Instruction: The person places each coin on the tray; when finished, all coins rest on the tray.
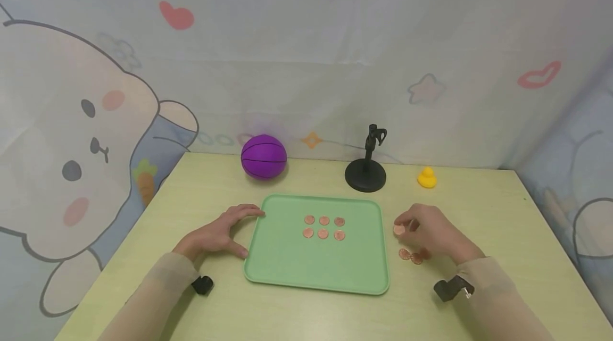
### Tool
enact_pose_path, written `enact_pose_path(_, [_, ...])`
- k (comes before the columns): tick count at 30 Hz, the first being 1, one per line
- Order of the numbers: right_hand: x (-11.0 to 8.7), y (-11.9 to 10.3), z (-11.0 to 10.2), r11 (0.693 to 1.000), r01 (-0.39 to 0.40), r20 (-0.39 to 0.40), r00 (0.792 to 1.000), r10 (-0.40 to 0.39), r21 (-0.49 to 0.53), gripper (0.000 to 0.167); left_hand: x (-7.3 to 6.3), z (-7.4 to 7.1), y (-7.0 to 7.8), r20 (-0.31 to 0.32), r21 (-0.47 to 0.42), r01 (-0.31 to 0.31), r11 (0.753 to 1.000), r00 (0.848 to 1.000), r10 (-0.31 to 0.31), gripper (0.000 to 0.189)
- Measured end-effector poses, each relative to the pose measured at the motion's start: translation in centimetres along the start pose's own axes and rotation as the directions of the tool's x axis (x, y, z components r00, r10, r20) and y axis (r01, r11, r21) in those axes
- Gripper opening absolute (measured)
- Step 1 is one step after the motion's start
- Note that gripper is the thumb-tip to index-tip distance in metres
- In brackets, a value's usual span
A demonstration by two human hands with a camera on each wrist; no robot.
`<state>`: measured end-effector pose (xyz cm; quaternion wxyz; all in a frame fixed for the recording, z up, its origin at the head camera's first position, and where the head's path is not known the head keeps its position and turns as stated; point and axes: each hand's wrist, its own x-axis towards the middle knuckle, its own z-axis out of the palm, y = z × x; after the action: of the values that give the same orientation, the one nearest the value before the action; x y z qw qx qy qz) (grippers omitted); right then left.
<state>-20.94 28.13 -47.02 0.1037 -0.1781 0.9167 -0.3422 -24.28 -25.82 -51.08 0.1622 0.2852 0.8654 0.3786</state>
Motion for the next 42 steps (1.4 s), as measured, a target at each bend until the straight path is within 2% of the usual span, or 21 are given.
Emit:
enact_pose_path(2, [0.1,-0.2,-0.3,0.996,0.066,-0.045,0.997,-0.068,-0.054,0.029,0.0,0.0,0.0,0.000,0.001,0.001,1.000,1.000,-0.001,0.097])
enact_pose_path(5, [0.4,-0.6,-0.5,0.979,0.162,-0.089,0.981,-0.174,-0.124,0.027,-0.1,0.0,0.0,0.000,0.005,-0.003,1.000,1.000,0.003,0.097])
enact_pose_path(11, [1.2,-1.5,0.0,0.961,0.256,-0.081,0.961,-0.265,-0.107,0.027,-0.1,-0.1,0.1,-0.003,0.007,-0.008,1.000,1.000,0.008,0.097])
enact_pose_path(21, [3.5,-3.9,2.0,0.942,0.331,-0.033,0.942,-0.333,-0.063,0.023,-0.1,-0.1,0.2,0.003,0.009,-0.008,1.000,1.000,0.008,0.097])
enact_pose_path(29, [5.1,-6.2,4.3,0.939,0.345,0.038,0.938,-0.345,0.001,0.025,-0.1,-0.1,0.1,0.002,0.014,-0.002,1.000,1.000,0.002,0.096])
enact_pose_path(32, [5.5,-7.0,5.2,0.930,0.368,0.042,0.929,-0.368,0.027,0.025,-0.1,-0.1,0.1,0.001,0.016,-0.003,1.000,1.000,0.003,0.096])
enact_pose_path(42, [6.5,-9.4,8.0,0.907,0.421,0.060,0.905,-0.421,-0.001,0.011,-0.1,0.0,0.2,-0.003,0.018,-0.008,1.000,1.000,0.008,0.097])
